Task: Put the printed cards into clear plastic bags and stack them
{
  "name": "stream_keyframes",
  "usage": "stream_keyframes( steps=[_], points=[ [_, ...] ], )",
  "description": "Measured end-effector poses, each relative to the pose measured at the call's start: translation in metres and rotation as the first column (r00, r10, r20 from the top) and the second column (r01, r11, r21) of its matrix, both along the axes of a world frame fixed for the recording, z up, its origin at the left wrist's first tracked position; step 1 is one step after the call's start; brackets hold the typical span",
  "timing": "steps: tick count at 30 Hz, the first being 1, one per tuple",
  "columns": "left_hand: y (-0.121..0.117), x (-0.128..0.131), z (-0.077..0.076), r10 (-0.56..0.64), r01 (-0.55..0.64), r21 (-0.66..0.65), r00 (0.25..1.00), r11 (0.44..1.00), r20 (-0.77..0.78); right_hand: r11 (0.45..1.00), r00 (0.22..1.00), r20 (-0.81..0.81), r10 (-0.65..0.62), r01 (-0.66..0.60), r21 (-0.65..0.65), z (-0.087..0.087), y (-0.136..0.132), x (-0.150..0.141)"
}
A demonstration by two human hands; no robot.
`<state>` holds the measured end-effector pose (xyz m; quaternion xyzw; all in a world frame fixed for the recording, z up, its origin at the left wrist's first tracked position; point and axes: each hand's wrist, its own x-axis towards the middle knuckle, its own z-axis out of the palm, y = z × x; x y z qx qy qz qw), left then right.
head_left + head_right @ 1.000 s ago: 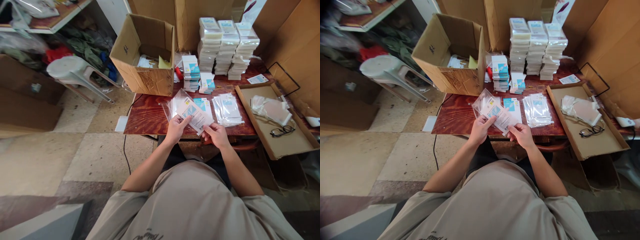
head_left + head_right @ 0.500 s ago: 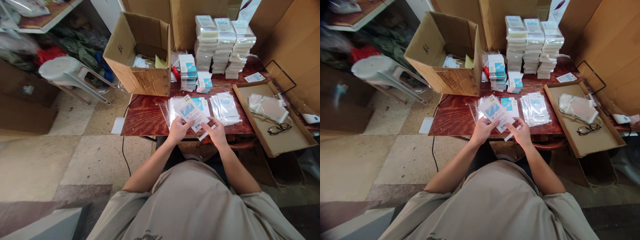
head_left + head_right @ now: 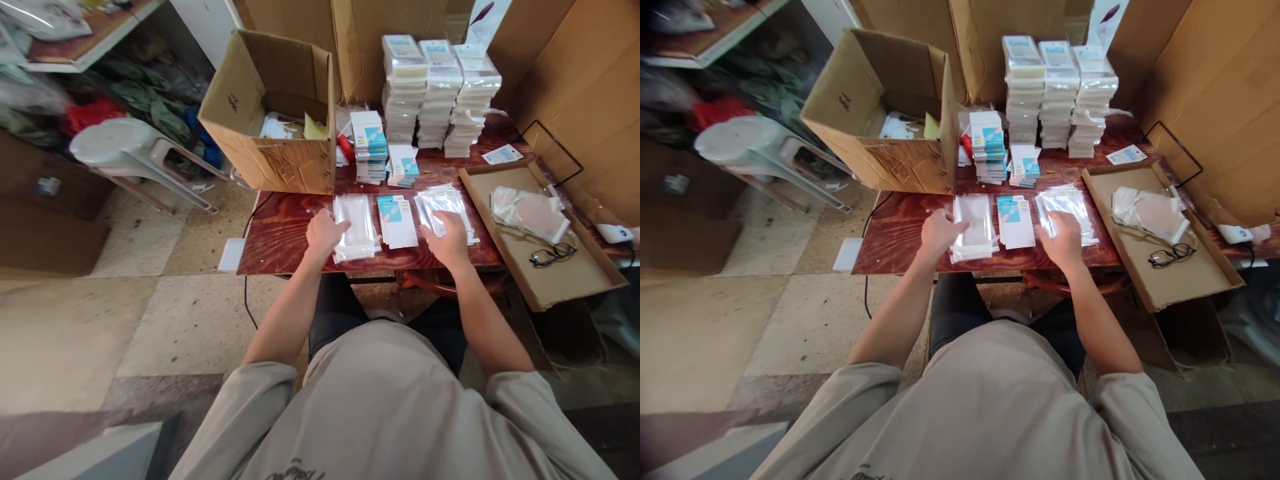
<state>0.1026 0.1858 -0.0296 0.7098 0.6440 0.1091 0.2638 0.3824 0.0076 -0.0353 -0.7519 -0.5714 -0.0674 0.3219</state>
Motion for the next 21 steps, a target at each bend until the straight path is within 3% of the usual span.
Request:
stream_keyframes(
  steps=[2,3,7,11,13,14,16,17,18,19,21],
  points=[
    [0.002,-0.004,0.002,-0.016,0.015,-0.019,1.0,1.0,-0.01,0.935,0.946,0.051,0.321,-0.308,-0.174,0.01,0.004,-0.022],
    [0.002,-0.005,0.003,-0.024,0.024,-0.019,1.0,1.0,-0.017,0.88,0.906,0.066,0.417,-0.385,-0.277,0.016,0.006,-0.031],
    [-0.002,-0.012,0.004,-0.052,0.055,0.072,0.998,0.996,-0.034,0.74,0.84,0.122,0.528,-0.385,-0.552,0.035,0.015,-0.046],
    [-0.011,-0.016,-0.005,-0.073,0.027,0.296,0.987,0.955,0.146,0.682,0.797,0.167,0.58,-0.363,-0.635,0.042,0.017,-0.041],
    [-0.015,-0.013,-0.01,-0.042,-0.077,0.29,0.922,0.954,0.384,0.726,0.829,0.173,0.532,-0.342,-0.597,0.043,0.014,-0.036],
    [-0.017,-0.01,-0.012,0.003,-0.133,0.207,0.848,0.969,0.531,0.79,0.87,0.17,0.463,-0.317,-0.525,0.043,0.01,-0.034],
    [-0.022,-0.002,-0.012,0.155,-0.188,-0.047,0.616,0.981,0.772,0.948,0.97,0.072,0.232,-0.208,-0.242,0.045,0.0,-0.033],
    [-0.024,0.002,-0.011,0.232,-0.18,-0.163,0.495,0.97,0.837,0.991,0.991,-0.066,0.114,-0.118,-0.067,0.046,-0.007,-0.034],
    [-0.026,0.007,-0.009,0.294,-0.164,-0.248,0.395,0.955,0.87,0.997,0.966,-0.256,0.042,-0.025,0.07,0.046,-0.014,-0.037],
    [-0.029,0.012,-0.007,0.34,-0.154,-0.306,0.321,0.94,0.884,0.99,0.885,-0.466,0.026,0.042,0.136,0.047,-0.021,-0.041],
    [-0.035,0.02,-0.002,0.4,-0.147,-0.375,0.228,0.915,0.888,0.994,0.602,-0.796,0.062,0.03,0.1,0.048,-0.035,-0.054]
  ],
)
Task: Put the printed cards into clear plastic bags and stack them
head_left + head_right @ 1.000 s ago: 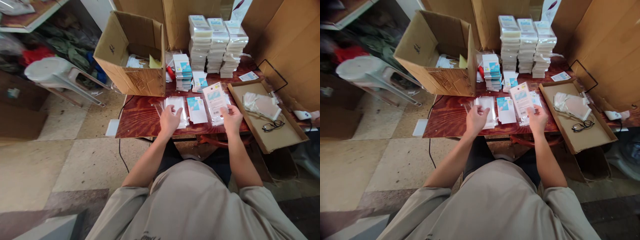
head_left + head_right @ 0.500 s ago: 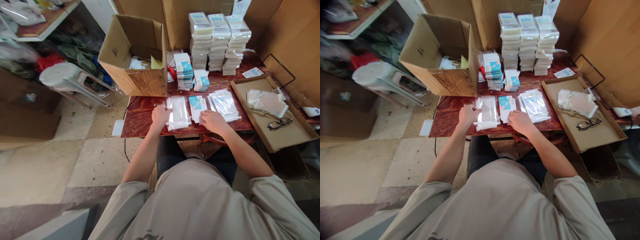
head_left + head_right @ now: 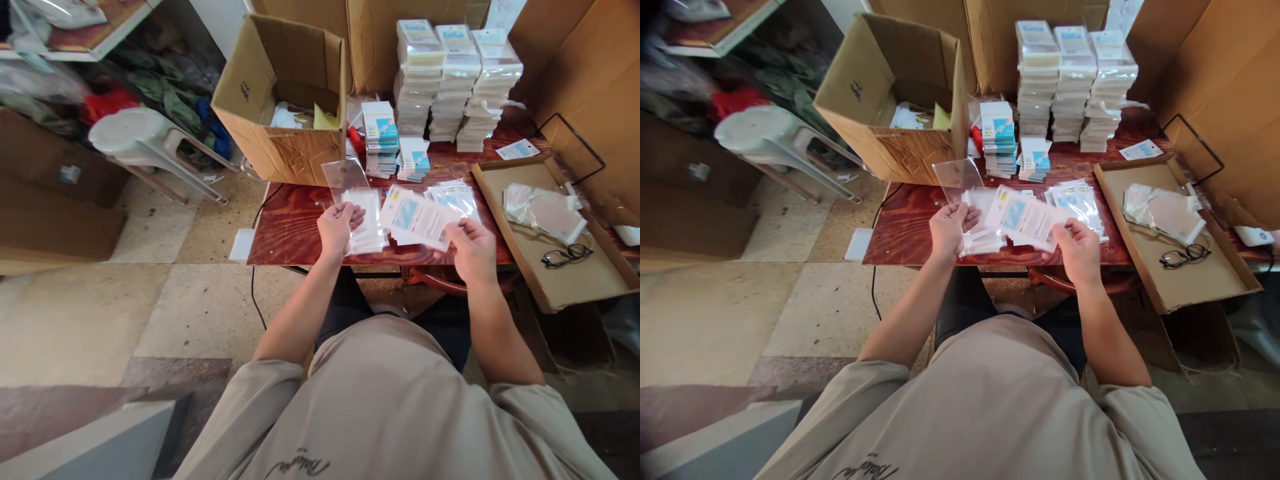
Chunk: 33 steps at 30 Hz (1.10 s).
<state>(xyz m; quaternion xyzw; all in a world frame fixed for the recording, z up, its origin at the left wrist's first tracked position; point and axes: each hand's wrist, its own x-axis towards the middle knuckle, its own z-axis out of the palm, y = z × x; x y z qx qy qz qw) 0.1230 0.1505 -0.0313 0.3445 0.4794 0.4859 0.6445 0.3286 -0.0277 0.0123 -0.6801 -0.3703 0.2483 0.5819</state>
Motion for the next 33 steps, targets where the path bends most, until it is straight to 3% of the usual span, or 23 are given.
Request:
stream_keyframes(
  steps=[2,5,15,19,23,25,27,30,33],
  points=[
    [-0.006,0.008,0.004,0.027,-0.025,-0.031,0.998,0.999,0.055,0.988,0.955,-0.277,0.102,-0.13,-0.083,-0.002,-0.01,-0.014],
    [-0.014,0.017,0.007,0.026,-0.021,-0.046,0.994,0.999,0.109,0.98,0.919,-0.39,0.066,-0.134,-0.15,-0.01,-0.014,-0.028],
    [-0.046,0.027,0.015,-0.124,0.125,-0.001,0.986,0.992,0.108,0.992,0.967,-0.223,-0.124,0.129,0.008,-0.03,0.0,-0.04],
    [-0.059,0.02,0.016,-0.217,0.209,0.07,0.965,0.975,0.144,0.999,0.958,-0.288,0.018,-0.005,0.046,-0.037,0.004,-0.043],
    [-0.079,0.02,0.013,-0.322,0.303,0.132,0.932,0.944,0.168,0.978,0.863,-0.464,0.199,-0.144,0.151,-0.038,0.01,-0.044],
    [-0.089,0.021,0.011,-0.364,0.346,0.136,0.919,0.928,0.15,0.983,0.881,-0.44,0.174,-0.13,0.129,-0.037,0.013,-0.048],
    [-0.094,0.021,0.011,-0.383,0.367,0.127,0.913,0.921,0.141,0.996,0.937,-0.343,0.068,-0.043,0.08,-0.035,0.015,-0.053],
    [-0.092,0.018,0.013,-0.317,0.301,0.118,0.934,0.946,0.164,0.999,0.966,-0.259,-0.005,0.017,0.047,-0.033,0.013,-0.054],
    [-0.085,0.012,0.015,-0.208,0.186,0.134,0.963,0.973,0.171,0.975,0.905,-0.367,0.213,-0.221,0.02,-0.031,0.006,-0.048]
  ],
)
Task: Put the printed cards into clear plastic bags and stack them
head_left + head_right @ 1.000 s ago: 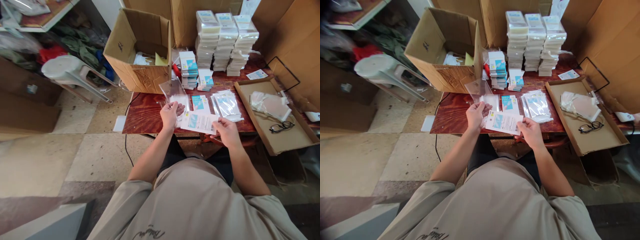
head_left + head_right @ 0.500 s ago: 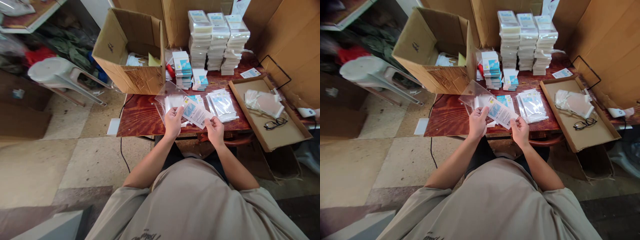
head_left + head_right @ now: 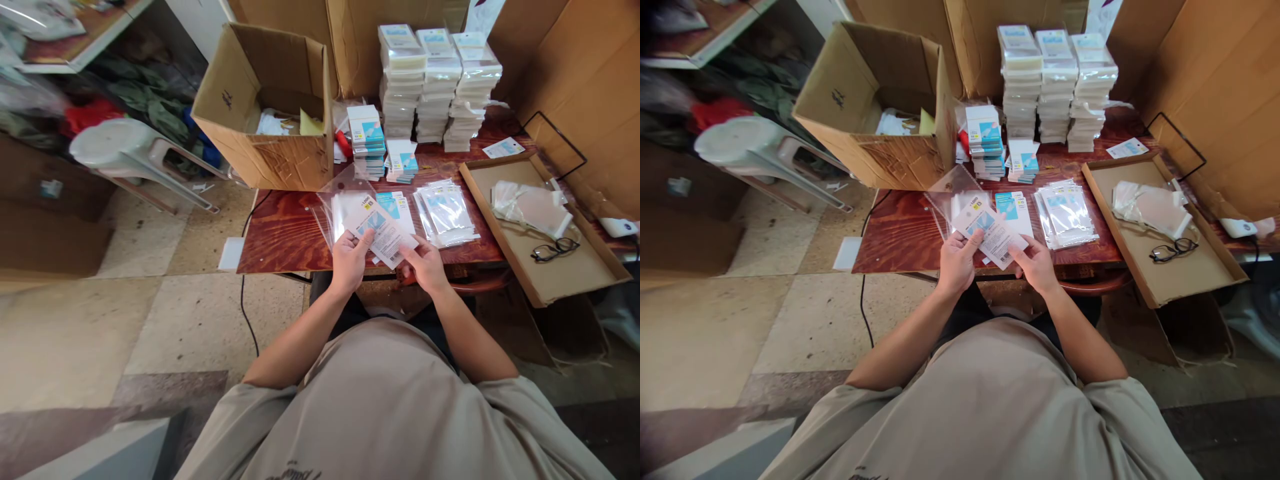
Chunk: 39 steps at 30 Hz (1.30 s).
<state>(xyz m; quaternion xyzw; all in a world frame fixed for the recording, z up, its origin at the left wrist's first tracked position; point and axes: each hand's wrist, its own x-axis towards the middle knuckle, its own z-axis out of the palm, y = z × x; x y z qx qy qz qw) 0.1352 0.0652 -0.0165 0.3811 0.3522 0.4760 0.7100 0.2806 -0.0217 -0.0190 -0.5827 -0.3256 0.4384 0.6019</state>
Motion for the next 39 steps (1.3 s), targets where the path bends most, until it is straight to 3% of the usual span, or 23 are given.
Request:
stream_keyframes(
  steps=[2,6,10,15,19,24,29,35,39],
  points=[
    [0.002,-0.003,0.0,0.013,-0.013,0.004,1.0,1.0,-0.013,0.994,0.994,-0.051,0.099,-0.101,-0.035,0.001,-0.004,0.002],
    [0.001,-0.005,-0.003,0.012,-0.012,-0.006,0.999,1.0,-0.049,0.997,0.997,-0.072,-0.024,0.019,-0.072,-0.001,-0.005,-0.006],
    [-0.001,-0.005,-0.004,0.046,-0.048,-0.028,0.997,0.998,-0.056,0.999,0.994,-0.112,-0.018,0.014,-0.041,-0.007,-0.004,-0.013],
    [-0.004,-0.006,-0.005,0.087,-0.086,0.008,0.996,0.996,-0.033,0.991,0.984,-0.113,-0.135,0.136,0.003,-0.014,-0.006,-0.015],
    [-0.005,-0.006,-0.005,0.135,-0.132,0.041,0.988,0.99,-0.076,0.992,0.983,-0.135,-0.122,0.122,-0.012,-0.01,-0.005,-0.016],
    [0.002,-0.006,0.005,0.146,-0.146,-0.04,0.989,0.988,-0.005,0.994,0.992,-0.071,-0.108,0.108,-0.008,-0.002,-0.011,-0.018],
    [0.004,-0.009,0.004,0.101,-0.101,-0.001,0.994,0.995,0.036,0.993,0.991,-0.052,-0.122,0.122,-0.001,0.002,-0.018,-0.016],
    [-0.001,-0.012,-0.006,0.046,-0.039,0.114,0.997,0.993,-0.064,0.999,0.966,-0.258,0.024,-0.031,-0.026,0.007,-0.005,-0.012],
    [-0.007,-0.015,0.0,0.024,-0.014,0.101,0.995,0.995,-0.097,0.994,0.982,-0.169,-0.081,0.093,0.065,0.0,0.002,-0.024]
  ],
)
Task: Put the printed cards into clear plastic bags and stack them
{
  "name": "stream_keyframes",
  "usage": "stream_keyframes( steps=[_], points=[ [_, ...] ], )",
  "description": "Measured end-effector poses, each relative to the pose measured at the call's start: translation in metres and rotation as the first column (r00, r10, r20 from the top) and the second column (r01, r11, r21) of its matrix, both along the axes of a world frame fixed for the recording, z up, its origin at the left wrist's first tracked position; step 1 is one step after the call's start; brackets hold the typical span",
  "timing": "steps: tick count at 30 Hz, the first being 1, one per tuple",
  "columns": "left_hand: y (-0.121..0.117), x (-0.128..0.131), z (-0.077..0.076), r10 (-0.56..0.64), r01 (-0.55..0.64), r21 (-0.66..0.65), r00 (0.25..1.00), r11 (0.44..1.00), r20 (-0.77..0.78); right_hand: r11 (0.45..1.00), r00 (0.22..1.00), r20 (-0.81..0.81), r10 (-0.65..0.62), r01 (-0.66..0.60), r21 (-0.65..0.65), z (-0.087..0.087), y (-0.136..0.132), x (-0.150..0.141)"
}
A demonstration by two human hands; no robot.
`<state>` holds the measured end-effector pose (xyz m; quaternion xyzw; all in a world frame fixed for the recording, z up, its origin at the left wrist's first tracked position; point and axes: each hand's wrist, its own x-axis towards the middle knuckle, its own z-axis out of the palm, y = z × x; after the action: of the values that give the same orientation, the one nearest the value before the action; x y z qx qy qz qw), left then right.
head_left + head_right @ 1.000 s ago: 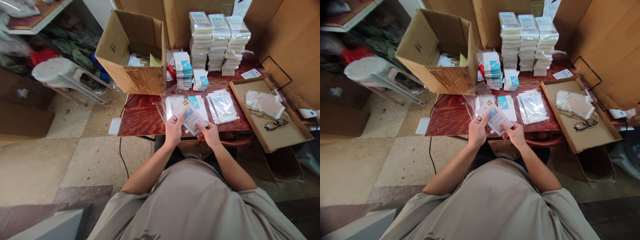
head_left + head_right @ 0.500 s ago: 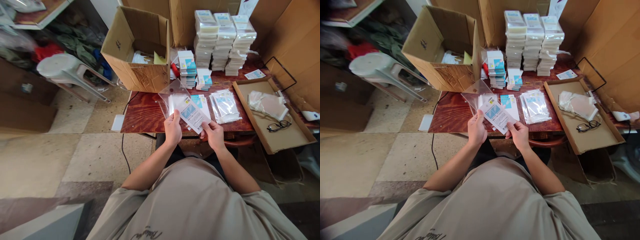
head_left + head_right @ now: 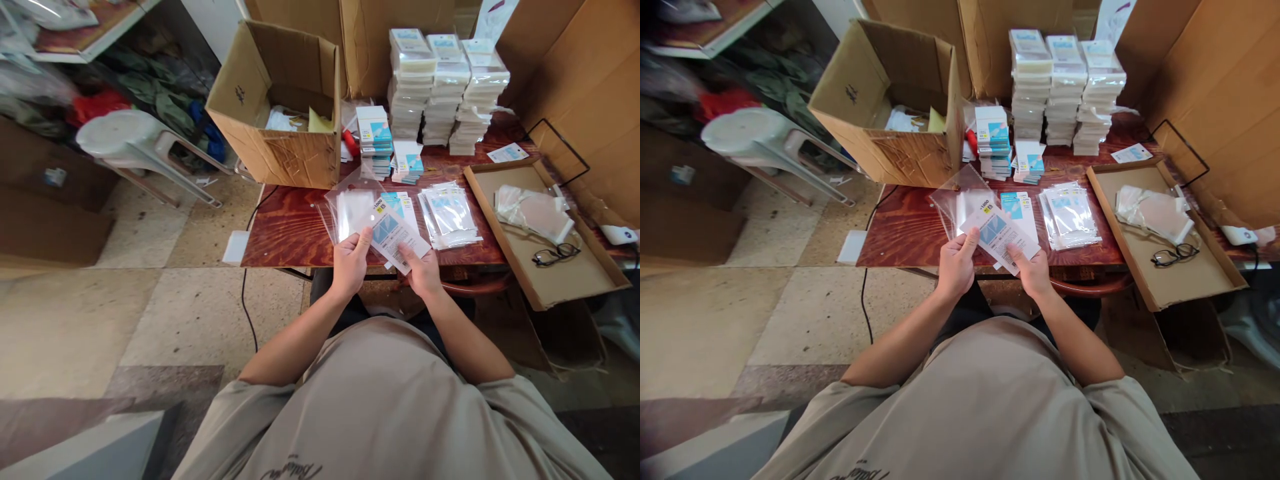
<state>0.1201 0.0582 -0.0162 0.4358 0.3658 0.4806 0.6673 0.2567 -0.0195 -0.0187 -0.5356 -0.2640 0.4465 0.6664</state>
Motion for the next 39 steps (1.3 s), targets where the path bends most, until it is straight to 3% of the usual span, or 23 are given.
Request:
stream_keyframes(
  steps=[5,10,17,25,28,34,36,39],
  points=[
    [-0.007,-0.002,0.014,-0.031,0.037,-0.103,0.998,0.994,0.063,0.992,0.983,0.135,-0.126,0.123,0.028,-0.012,-0.002,-0.011],
    [-0.005,0.0,0.015,0.08,-0.06,-0.145,0.988,0.988,0.132,0.995,0.991,0.127,-0.048,0.059,-0.082,-0.018,-0.014,-0.014],
    [-0.009,0.003,0.008,0.124,-0.095,-0.149,0.973,0.984,0.196,0.995,0.999,0.008,-0.048,0.048,-0.09,-0.025,-0.023,-0.026],
    [0.029,-0.012,0.02,0.233,-0.225,-0.1,0.97,0.969,0.075,0.994,1.0,0.0,0.027,-0.027,-0.105,-0.022,-0.026,-0.014],
    [0.033,-0.012,0.024,0.229,-0.222,-0.086,0.97,0.971,0.076,0.996,0.999,-0.012,0.034,-0.035,-0.088,-0.022,-0.026,-0.017],
    [0.013,-0.007,0.019,0.154,-0.143,-0.108,0.983,0.984,0.103,0.999,0.998,-0.056,0.008,-0.01,-0.032,-0.019,-0.015,-0.02],
    [0.01,-0.008,0.016,0.14,-0.129,-0.093,0.984,0.987,0.112,0.998,0.995,-0.078,0.069,-0.069,0.005,-0.018,-0.014,-0.015],
    [0.012,-0.01,0.014,0.142,-0.132,-0.09,0.983,0.987,0.119,0.966,0.96,-0.107,0.258,-0.256,0.03,-0.02,-0.018,-0.005]
  ],
)
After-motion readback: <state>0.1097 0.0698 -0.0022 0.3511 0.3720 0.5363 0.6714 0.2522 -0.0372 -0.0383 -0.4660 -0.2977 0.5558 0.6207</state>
